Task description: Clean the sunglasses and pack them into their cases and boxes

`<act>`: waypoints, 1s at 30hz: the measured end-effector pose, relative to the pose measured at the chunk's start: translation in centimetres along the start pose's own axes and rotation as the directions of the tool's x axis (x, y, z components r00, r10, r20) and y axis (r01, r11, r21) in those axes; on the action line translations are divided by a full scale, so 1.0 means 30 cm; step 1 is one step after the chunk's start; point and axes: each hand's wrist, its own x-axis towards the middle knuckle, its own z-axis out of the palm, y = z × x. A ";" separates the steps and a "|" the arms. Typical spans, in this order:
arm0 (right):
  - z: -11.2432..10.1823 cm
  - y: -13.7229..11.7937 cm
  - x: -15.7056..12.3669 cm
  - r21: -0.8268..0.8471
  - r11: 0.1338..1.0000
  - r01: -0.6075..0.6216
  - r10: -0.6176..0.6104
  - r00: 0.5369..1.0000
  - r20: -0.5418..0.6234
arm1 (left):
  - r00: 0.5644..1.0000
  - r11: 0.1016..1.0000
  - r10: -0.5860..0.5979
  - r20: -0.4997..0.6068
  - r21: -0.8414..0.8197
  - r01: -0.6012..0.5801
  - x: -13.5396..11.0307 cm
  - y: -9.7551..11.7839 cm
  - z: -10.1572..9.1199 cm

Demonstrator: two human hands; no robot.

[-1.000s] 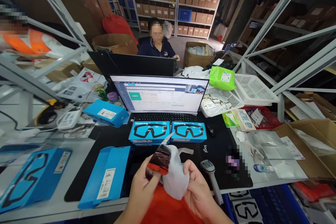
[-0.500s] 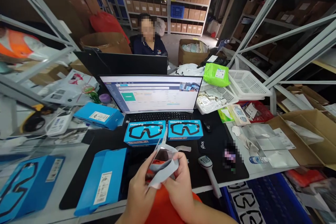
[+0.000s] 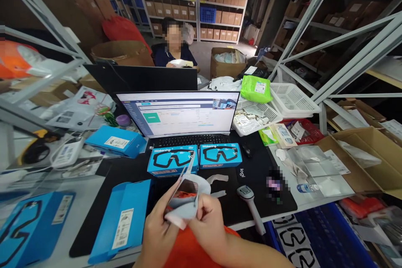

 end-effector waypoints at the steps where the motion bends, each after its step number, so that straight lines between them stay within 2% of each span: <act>1: 0.003 0.004 -0.006 -0.009 1.000 -0.008 0.008 1.000 0.026 | 1.000 1.000 -0.004 0.008 -0.010 0.004 0.000 0.000 -0.005; 3: 0.004 -0.004 0.012 0.063 0.995 -0.078 0.077 0.997 0.029 | 0.999 1.000 -0.022 0.035 -0.016 0.022 0.000 0.005 -0.010; 6: 0.002 -0.041 0.080 0.288 0.930 -0.229 0.238 0.971 0.003 | 0.995 1.000 -0.028 0.092 0.008 0.028 -0.003 0.018 -0.007; 8: 0.005 -0.055 0.102 0.353 0.903 -0.244 0.276 0.960 -0.043 | 0.993 1.000 -0.021 0.116 0.013 0.020 -0.007 0.022 -0.003; 10: 0.012 -0.043 0.080 0.278 0.946 -0.168 0.212 0.968 -0.135 | 0.993 0.999 -0.048 0.109 -0.009 0.049 -0.012 0.018 -0.004; 12: 0.018 -0.009 0.028 0.118 0.990 -0.077 0.096 0.982 -0.160 | 0.992 0.994 -0.099 0.080 -0.041 0.102 -0.015 0.006 -0.009; 14: 0.019 0.024 -0.019 0.002 0.999 -0.033 0.033 0.995 -0.090 | 0.991 0.990 -0.126 0.052 -0.057 0.129 -0.017 -0.010 -0.014; 16: 0.014 0.035 -0.029 -0.022 0.997 -0.069 0.069 0.998 -0.006 | 0.991 0.991 -0.121 0.053 -0.046 0.124 -0.020 -0.026 -0.017; 18: 0.006 0.019 0.003 0.076 0.982 -0.172 0.172 0.985 0.015 | 0.992 0.995 -0.096 0.085 -0.015 0.097 -0.026 -0.037 -0.013; 21: -0.002 -0.028 0.071 0.335 0.880 -0.337 0.349 0.937 0.027 | 0.990 1.000 -0.009 0.139 0.029 0.005 -0.040 -0.045 -0.001; 23: 0.004 -0.040 0.081 0.414 0.842 -0.345 0.385 0.923 -0.013 | 0.991 0.998 0.024 0.134 0.047 -0.030 -0.048 -0.047 0.006; 26: 0.022 -0.007 0.024 0.270 0.941 -0.205 0.249 0.959 -0.139 | 0.996 1.000 -0.026 0.081 0.019 0.025 -0.052 -0.054 0.009; 28: 0.030 0.032 -0.029 0.116 0.988 -0.107 0.120 0.986 -0.114 | 0.997 0.999 -0.042 0.070 -0.020 0.044 -0.051 -0.061 0.010; 30: 0.029 0.058 -0.055 0.033 0.998 -0.062 0.064 0.996 -0.056 | 0.997 0.997 -0.063 0.053 -0.041 0.065 -0.051 -0.067 0.013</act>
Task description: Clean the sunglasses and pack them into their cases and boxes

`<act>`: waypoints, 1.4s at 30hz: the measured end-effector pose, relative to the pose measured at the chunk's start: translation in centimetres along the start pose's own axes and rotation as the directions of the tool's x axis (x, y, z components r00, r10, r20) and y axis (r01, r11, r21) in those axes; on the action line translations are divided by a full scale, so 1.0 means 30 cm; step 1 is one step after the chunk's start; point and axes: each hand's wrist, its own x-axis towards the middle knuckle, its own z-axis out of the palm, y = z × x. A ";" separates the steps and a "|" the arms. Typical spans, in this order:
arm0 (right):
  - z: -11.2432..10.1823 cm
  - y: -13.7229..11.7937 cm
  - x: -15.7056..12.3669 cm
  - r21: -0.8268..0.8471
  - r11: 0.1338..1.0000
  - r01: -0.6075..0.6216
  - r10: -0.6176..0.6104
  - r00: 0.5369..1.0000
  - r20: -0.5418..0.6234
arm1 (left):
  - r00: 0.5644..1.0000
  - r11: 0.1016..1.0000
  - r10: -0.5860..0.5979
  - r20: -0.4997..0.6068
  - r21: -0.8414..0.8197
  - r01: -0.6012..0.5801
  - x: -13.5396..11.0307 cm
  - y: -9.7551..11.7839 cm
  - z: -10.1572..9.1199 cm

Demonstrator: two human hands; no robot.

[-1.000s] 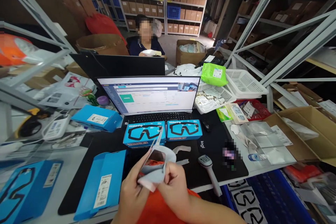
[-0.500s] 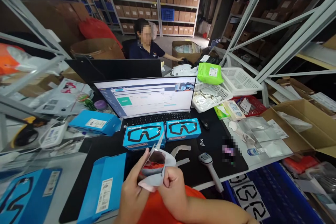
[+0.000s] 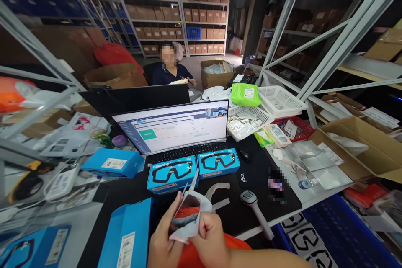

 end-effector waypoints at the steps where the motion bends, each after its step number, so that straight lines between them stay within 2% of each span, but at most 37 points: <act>1: -0.003 0.003 0.002 -0.001 1.000 -0.009 0.009 1.000 0.019 | 1.000 1.000 -0.020 -0.015 -0.010 0.020 -0.002 -0.001 0.003; 4: -0.014 -0.030 0.054 0.167 0.977 -0.132 0.130 0.991 0.025 | 0.995 0.995 -0.097 -0.020 -0.032 0.096 -0.008 0.006 0.009; 7: -0.016 -0.081 0.114 0.386 0.878 -0.282 0.292 0.956 0.034 | 0.986 0.989 -0.148 0.073 -0.005 0.149 0.002 0.031 -0.003; 9: -0.007 -0.090 0.119 0.438 0.846 -0.303 0.336 0.942 0.002 | 0.977 0.988 -0.155 0.145 0.018 0.154 0.020 0.052 -0.017; 11: 0.008 -0.073 0.088 0.393 0.892 -0.222 0.277 0.957 -0.088 | 0.976 0.989 -0.148 0.159 0.016 0.148 0.038 0.067 -0.025; 13: 0.020 -0.045 0.041 0.246 0.963 -0.110 0.151 0.977 -0.154 | 0.982 0.989 -0.144 0.121 -0.005 0.146 0.048 0.073 -0.026; 16: 0.011 -0.023 0.008 0.055 0.998 -0.037 0.041 0.996 -0.081 | 0.983 0.985 -0.164 0.088 -0.034 0.167 0.055 0.072 -0.020; 19: -0.022 -0.053 0.056 0.146 0.983 -0.113 0.115 0.993 -0.006 | 0.969 0.978 -0.202 0.143 -0.026 0.208 0.064 0.079 -0.024; 21: -0.041 -0.084 0.103 0.294 0.929 -0.225 0.233 0.972 0.008 | 0.966 0.985 -0.170 0.196 -0.004 0.175 0.072 0.092 -0.033; 23: -0.047 -0.100 0.125 0.386 0.879 -0.282 0.306 0.952 -0.002 | 0.968 0.992 -0.129 0.214 0.020 0.128 0.079 0.105 -0.041; 25: -0.040 -0.089 0.107 0.357 0.901 -0.245 0.281 0.958 -0.052 | 0.975 0.994 -0.111 0.195 0.032 0.106 0.082 0.111 -0.044; 28: -0.027 -0.046 0.040 0.159 0.981 -0.112 0.134 0.981 -0.139 | 0.984 0.995 -0.094 0.152 0.049 0.087 0.078 0.107 -0.042; 30: -0.028 -0.031 0.014 0.054 0.996 -0.069 0.076 0.989 -0.130 | 0.986 0.996 -0.077 0.146 0.064 0.069 0.076 0.104 -0.039; 31: -0.032 -0.032 0.015 0.051 0.996 -0.069 0.074 0.991 -0.109 | 0.985 0.995 -0.078 0.156 0.076 0.066 0.076 0.107 -0.040; 33: -0.044 -0.052 0.043 0.161 0.979 -0.126 0.139 0.988 -0.069 | 0.977 0.993 -0.083 0.195 0.099 0.065 0.081 0.120 -0.044; 36: -0.057 -0.084 0.103 0.395 0.887 -0.238 0.279 0.959 -0.047 | 0.960 0.992 -0.077 0.270 0.117 0.047 0.095 0.147 -0.058; 38: -0.060 -0.083 0.124 0.438 0.864 -0.249 0.298 0.954 -0.045 | 0.953 0.993 -0.048 0.298 0.121 0.012 0.102 0.148 -0.067; 40: -0.068 -0.065 0.127 0.393 0.895 -0.213 0.246 0.969 -0.036 | 0.965 0.987 -0.042 0.258 0.162 0.000 0.103 0.125 -0.073; 42: -0.093 -0.053 0.123 0.277 0.941 -0.192 0.197 0.980 0.009 | 0.991 0.972 -0.057 0.121 0.233 0.027 0.098 0.087 -0.079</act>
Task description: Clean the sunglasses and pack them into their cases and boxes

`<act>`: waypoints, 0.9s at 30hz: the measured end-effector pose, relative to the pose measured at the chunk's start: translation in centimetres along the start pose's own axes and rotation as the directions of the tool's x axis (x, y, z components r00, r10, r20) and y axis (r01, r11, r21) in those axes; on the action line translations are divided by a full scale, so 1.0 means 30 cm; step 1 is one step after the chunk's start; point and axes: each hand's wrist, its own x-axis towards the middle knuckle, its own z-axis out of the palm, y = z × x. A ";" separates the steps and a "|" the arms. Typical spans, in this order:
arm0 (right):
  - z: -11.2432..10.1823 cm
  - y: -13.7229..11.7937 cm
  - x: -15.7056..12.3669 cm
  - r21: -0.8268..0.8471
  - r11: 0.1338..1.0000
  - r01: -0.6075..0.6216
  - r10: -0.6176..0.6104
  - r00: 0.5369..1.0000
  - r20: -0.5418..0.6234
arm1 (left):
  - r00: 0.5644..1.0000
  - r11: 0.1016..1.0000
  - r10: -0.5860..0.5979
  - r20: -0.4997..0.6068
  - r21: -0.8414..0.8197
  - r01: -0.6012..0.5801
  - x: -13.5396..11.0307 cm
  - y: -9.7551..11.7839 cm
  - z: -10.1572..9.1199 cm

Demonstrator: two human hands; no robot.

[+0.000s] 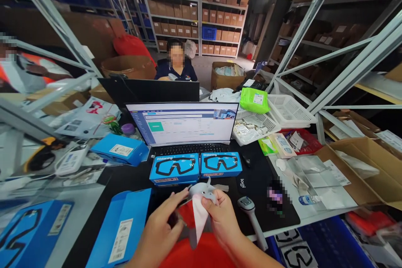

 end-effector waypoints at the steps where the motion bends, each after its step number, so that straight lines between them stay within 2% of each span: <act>1: -0.022 -0.008 -0.003 -0.094 0.996 0.013 -0.010 0.999 0.032 | 0.996 0.999 -0.023 -0.087 0.023 0.025 -0.002 -0.020 0.000; 3: -0.087 -0.053 -0.013 -0.341 0.936 0.085 -0.056 0.994 0.095 | 0.973 0.999 -0.026 -0.228 0.039 0.036 -0.004 -0.053 -0.007; 5: -0.172 -0.130 -0.028 -0.588 0.767 0.256 -0.179 0.966 0.186 | 0.961 0.998 0.020 -0.276 0.057 -0.005 0.001 -0.067 -0.029; 8: -0.290 -0.259 -0.055 -0.706 0.506 0.496 -0.325 0.868 0.377 | 0.969 0.988 0.103 -0.223 0.138 -0.073 0.020 -0.053 -0.074; 10: -0.322 -0.322 -0.067 -0.731 0.421 0.537 -0.387 0.835 0.391 | 0.976 0.979 0.137 -0.170 0.170 -0.108 0.036 -0.030 -0.098; 12: -0.300 -0.353 -0.071 -0.747 0.389 0.539 -0.364 0.835 0.413 | 0.977 0.975 0.166 -0.135 0.172 -0.142 0.047 -0.005 -0.109; 14: -0.239 -0.353 -0.063 -0.747 0.374 0.550 -0.250 0.835 0.491 | 0.972 0.969 0.204 -0.118 0.165 -0.183 0.053 0.018 -0.106; 17: -0.133 -0.305 -0.043 -0.722 0.360 0.590 -0.048 0.785 0.618 | 0.955 0.951 0.286 -0.082 0.151 -0.272 0.051 0.043 -0.083; 20: -0.055 -0.225 -0.033 -0.720 0.373 0.585 0.072 0.755 0.651 | 0.928 0.918 0.372 -0.005 0.150 -0.367 0.040 0.053 -0.045; 22: -0.013 -0.172 -0.034 -0.760 0.353 0.546 0.098 0.786 0.610 | 0.906 0.892 0.421 0.036 0.165 -0.421 0.033 0.049 -0.017; 24: 0.026 -0.134 -0.031 -0.818 0.291 0.496 0.126 0.828 0.547 | 0.900 0.884 0.434 0.035 0.178 -0.433 0.030 0.038 0.004; 26: 0.056 -0.117 -0.018 -0.855 0.247 0.457 0.136 0.857 0.497 | 0.923 0.911 0.384 0.020 0.152 -0.383 0.030 0.026 0.012; 27: 0.063 -0.118 -0.006 -0.858 0.258 0.444 0.145 0.860 0.489 | 0.939 0.932 0.343 0.024 0.113 -0.344 0.030 0.022 0.010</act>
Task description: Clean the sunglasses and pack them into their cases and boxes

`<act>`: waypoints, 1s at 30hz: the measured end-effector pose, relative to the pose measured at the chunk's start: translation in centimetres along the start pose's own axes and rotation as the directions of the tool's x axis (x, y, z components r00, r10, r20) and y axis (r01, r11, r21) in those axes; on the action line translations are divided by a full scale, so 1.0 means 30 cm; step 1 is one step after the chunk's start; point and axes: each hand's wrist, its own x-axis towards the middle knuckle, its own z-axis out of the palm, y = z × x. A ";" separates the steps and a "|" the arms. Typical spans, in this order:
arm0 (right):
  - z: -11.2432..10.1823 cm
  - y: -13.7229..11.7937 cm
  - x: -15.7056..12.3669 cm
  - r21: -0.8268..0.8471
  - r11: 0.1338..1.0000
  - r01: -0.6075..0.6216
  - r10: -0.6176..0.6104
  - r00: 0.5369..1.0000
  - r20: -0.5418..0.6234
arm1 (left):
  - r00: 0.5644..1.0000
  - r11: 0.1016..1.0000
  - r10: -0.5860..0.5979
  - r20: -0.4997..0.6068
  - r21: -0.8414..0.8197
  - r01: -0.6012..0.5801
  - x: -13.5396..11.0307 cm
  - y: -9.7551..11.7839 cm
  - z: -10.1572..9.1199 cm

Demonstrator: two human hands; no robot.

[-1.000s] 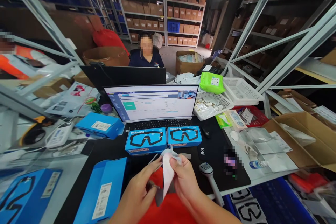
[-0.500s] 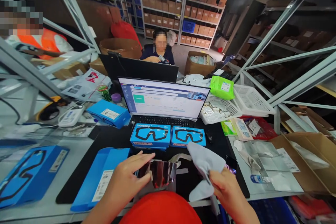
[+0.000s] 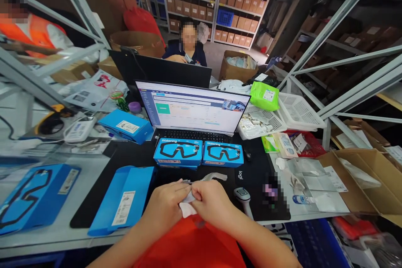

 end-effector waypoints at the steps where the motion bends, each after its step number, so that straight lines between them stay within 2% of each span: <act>1: -0.009 0.005 0.011 0.041 0.999 0.003 -0.004 1.000 0.030 | 0.999 0.997 -0.046 0.026 -0.053 0.047 -0.001 -0.003 -0.005; 3: -0.045 0.036 0.022 0.188 0.982 0.017 -0.047 0.986 0.157 | 0.988 0.976 -0.130 0.082 -0.166 0.143 -0.003 -0.007 -0.024; 6: -0.115 0.109 0.008 0.405 0.914 -0.036 -0.137 0.910 0.391 | 0.965 0.924 -0.233 0.124 -0.282 0.259 -0.006 -0.005 -0.050; 8: -0.144 0.140 -0.011 0.458 0.883 -0.099 -0.144 0.873 0.466 | 0.957 0.902 -0.257 0.138 -0.321 0.288 -0.006 -0.002 -0.055; 9: -0.148 0.142 -0.019 0.463 0.878 -0.124 -0.126 0.872 0.473 | 0.958 0.903 -0.252 0.135 -0.322 0.283 -0.004 0.001 -0.052; 11: -0.133 0.116 -0.027 0.428 0.894 -0.132 -0.059 0.912 0.405 | 0.973 0.931 -0.214 0.090 -0.282 0.231 0.001 0.010 -0.040; 13: -0.096 0.067 -0.021 0.316 0.946 -0.076 -0.001 0.972 0.235 | 0.989 0.971 -0.148 0.020 -0.187 0.150 0.009 0.019 -0.022; 15: -0.061 0.025 -0.006 0.167 0.986 -0.019 0.008 0.998 0.069 | 0.995 0.990 -0.093 -0.022 -0.112 0.090 0.015 0.027 -0.009; 16: -0.051 0.016 0.003 0.123 0.992 -0.005 0.002 1.000 0.029 | 0.996 0.992 -0.081 -0.026 -0.100 0.078 0.016 0.028 -0.006; 17: -0.049 0.018 0.010 0.119 0.993 0.002 -0.006 0.999 0.035 | 0.996 0.991 -0.082 -0.022 -0.105 0.080 0.016 0.026 -0.007; 19: -0.069 0.051 0.021 0.216 0.976 0.008 -0.044 0.985 0.166 | 0.992 0.982 -0.122 -0.010 -0.147 0.119 0.011 0.017 -0.019; 21: -0.108 0.102 0.024 0.342 0.938 0.049 -0.162 0.936 0.311 | 0.982 0.965 -0.187 -0.004 -0.185 0.183 0.005 0.002 -0.043; 22: -0.127 0.125 0.023 0.394 0.915 0.087 -0.237 0.907 0.348 | 0.977 0.957 -0.214 0.002 -0.201 0.210 0.002 -0.005 -0.057; 23: -0.142 0.140 0.021 0.434 0.891 0.132 -0.304 0.884 0.356 | 0.973 0.949 -0.232 0.010 -0.216 0.229 0.001 -0.011 -0.070; 25: -0.152 0.140 0.016 0.483 0.855 0.190 -0.378 0.865 0.329 | 0.972 0.943 -0.234 0.031 -0.234 0.235 0.002 -0.013 -0.093; 26: -0.146 0.125 0.013 0.494 0.851 0.177 -0.366 0.876 0.316 | 0.975 0.947 -0.221 0.034 -0.232 0.223 0.004 -0.010 -0.099; 28: -0.117 0.072 0.009 0.465 0.877 0.124 -0.267 0.929 0.256 | 0.984 0.964 -0.175 0.019 -0.201 0.175 0.010 0.003 -0.100; 30: -0.081 0.016 0.010 0.364 0.925 0.110 -0.170 0.976 0.136 | 0.994 0.983 -0.113 -0.007 -0.147 0.111 0.013 0.018 -0.087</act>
